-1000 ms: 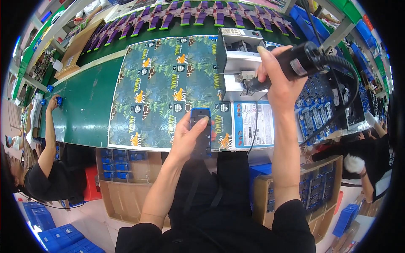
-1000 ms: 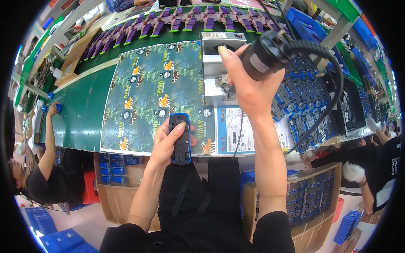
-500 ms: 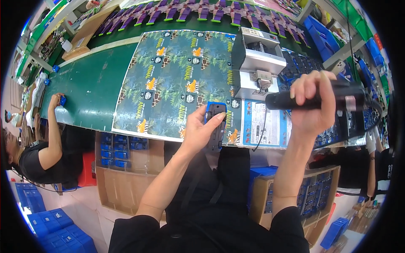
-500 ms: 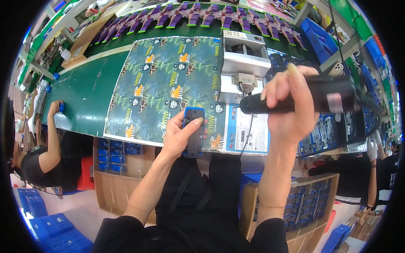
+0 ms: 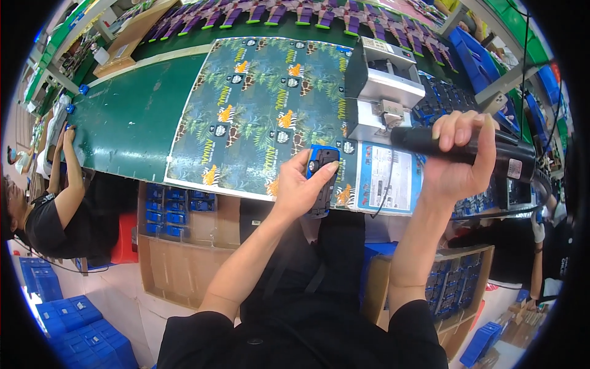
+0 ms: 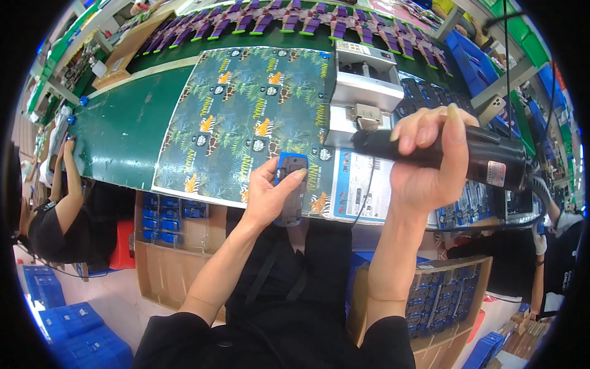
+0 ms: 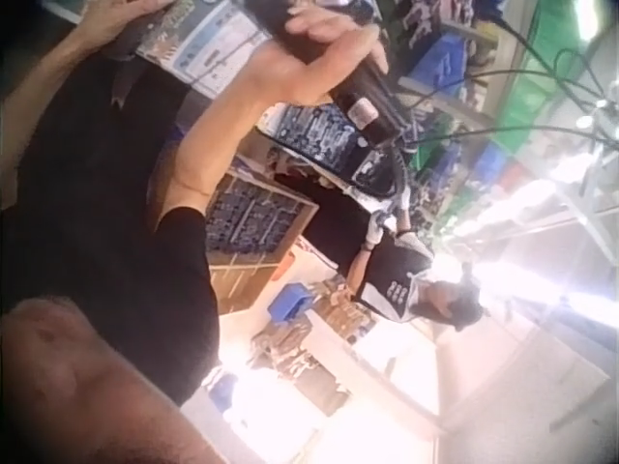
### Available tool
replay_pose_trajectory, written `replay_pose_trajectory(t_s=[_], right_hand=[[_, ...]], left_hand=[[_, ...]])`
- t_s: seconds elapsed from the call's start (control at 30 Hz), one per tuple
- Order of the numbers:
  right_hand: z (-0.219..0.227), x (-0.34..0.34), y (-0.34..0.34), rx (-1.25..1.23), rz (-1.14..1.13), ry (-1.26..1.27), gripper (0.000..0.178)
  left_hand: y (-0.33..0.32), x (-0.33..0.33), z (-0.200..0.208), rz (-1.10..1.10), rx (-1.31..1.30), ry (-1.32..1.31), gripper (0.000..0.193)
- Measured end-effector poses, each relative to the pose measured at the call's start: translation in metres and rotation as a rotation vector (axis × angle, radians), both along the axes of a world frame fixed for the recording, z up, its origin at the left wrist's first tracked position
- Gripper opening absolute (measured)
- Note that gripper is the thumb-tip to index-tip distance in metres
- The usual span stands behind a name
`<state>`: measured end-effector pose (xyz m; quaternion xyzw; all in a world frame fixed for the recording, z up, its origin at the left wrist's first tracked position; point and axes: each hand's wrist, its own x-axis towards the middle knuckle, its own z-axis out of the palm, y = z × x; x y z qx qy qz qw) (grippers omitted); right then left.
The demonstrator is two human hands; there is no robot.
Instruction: The person assembles toy cars by taking chassis parts, fastening them together using an electric screwdriver, and rolling the completed cars across the worktable.
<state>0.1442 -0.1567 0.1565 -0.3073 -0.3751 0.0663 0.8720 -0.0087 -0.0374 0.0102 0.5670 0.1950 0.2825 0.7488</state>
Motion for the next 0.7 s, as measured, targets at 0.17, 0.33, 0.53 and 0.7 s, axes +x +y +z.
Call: replay_pose_trajectory(t_s=[0.17,0.33,0.53,0.7], right_hand=[[-0.002,0.031,0.008,-0.043,-0.335,-0.045,0.009],[-0.016,0.036,0.026,-0.190,-0.385,-0.126,0.009],[-0.009,0.033,0.040,-0.324,-0.433,-0.248,0.011],[-0.002,0.043,0.047,-0.435,-0.344,-0.160,0.019]], left_hand=[[0.000,-0.002,0.000,0.010,0.011,0.016,0.018],[-0.001,-0.001,0.004,-0.010,0.006,0.019,0.018],[-0.003,0.001,0.004,-0.001,-0.030,0.008,0.018],[-0.002,-0.001,0.001,0.013,-0.013,0.006,0.018]])
